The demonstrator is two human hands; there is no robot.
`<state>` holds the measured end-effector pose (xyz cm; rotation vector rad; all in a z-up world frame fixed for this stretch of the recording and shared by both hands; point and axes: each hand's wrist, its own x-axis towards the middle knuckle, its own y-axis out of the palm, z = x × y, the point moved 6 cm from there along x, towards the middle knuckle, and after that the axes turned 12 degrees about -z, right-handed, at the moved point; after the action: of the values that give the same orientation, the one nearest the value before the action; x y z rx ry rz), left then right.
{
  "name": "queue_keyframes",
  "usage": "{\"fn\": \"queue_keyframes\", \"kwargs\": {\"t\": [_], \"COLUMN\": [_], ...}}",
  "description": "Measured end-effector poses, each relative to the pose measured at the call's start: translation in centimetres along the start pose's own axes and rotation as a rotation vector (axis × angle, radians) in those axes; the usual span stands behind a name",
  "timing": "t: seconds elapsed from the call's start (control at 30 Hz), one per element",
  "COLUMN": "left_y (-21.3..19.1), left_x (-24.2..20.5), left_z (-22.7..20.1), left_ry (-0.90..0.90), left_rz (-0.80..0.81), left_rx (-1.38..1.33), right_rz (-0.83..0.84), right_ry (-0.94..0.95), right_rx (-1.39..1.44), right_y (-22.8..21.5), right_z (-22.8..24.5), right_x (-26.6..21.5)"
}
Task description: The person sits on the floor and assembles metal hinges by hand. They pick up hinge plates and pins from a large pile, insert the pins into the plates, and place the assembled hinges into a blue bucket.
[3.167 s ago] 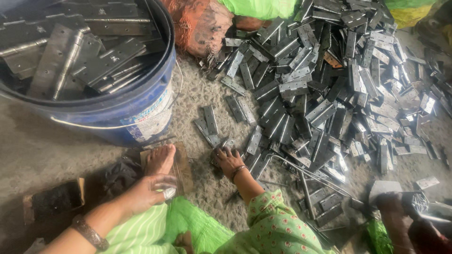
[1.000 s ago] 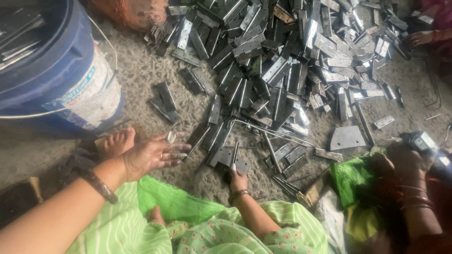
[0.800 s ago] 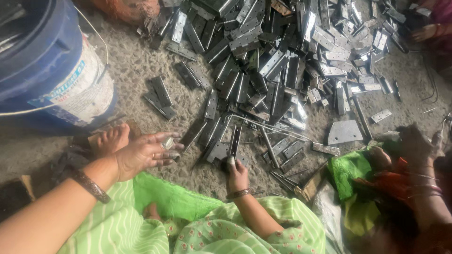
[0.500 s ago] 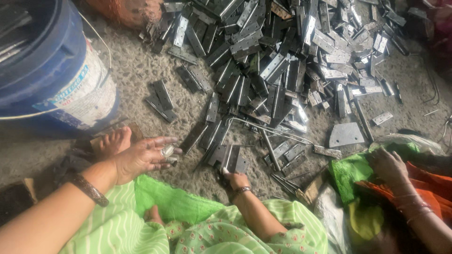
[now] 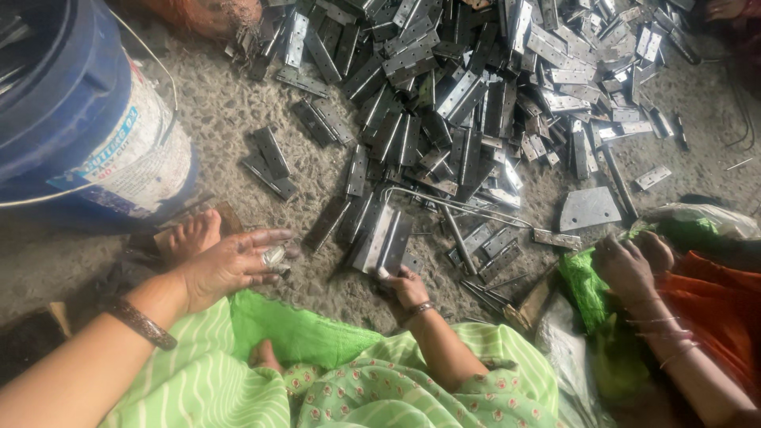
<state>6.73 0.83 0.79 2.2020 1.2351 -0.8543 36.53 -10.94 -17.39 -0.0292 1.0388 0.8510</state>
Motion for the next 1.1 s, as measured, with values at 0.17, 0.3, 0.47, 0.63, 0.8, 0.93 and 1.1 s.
{"fn": "queue_keyframes", "kwargs": {"t": [0.17, 0.3, 0.47, 0.63, 0.8, 0.93, 1.1], "left_y": [-1.3, -0.3, -0.3, -0.5, -0.8, -1.9, -3.4], "left_x": [-0.1, -0.5, 0.2, 0.6, 1.0, 1.6, 1.5], "left_z": [-0.5, -0.3, -0.3, 0.3, 0.9, 2.1, 2.9], "left_ry": [-0.027, -0.020, -0.004, -0.033, 0.024, 0.002, -0.032], "left_rz": [-0.170, -0.063, -0.057, -0.057, -0.035, -0.074, -0.106], "left_rx": [0.146, 0.063, -0.007, 0.079, 0.072, 0.105, 0.129], "right_rz": [0.215, 0.130, 0.054, -0.248, -0.304, -0.512, -0.648], "right_ry": [-0.428, -0.598, -1.010, -0.919, -0.967, -0.914, -0.198], "right_rx": [-0.190, -0.131, -0.294, -0.924, -0.914, -0.998, 0.451], "right_y": [2.3, 0.9, 0.3, 1.2, -0.2, -4.0, -11.3], "right_z": [6.6, 9.7, 11.9, 8.2, 6.6, 6.9, 6.9], "right_x": [-1.1, -1.7, -3.4, 0.4, 2.6, 5.9, 10.6]}}
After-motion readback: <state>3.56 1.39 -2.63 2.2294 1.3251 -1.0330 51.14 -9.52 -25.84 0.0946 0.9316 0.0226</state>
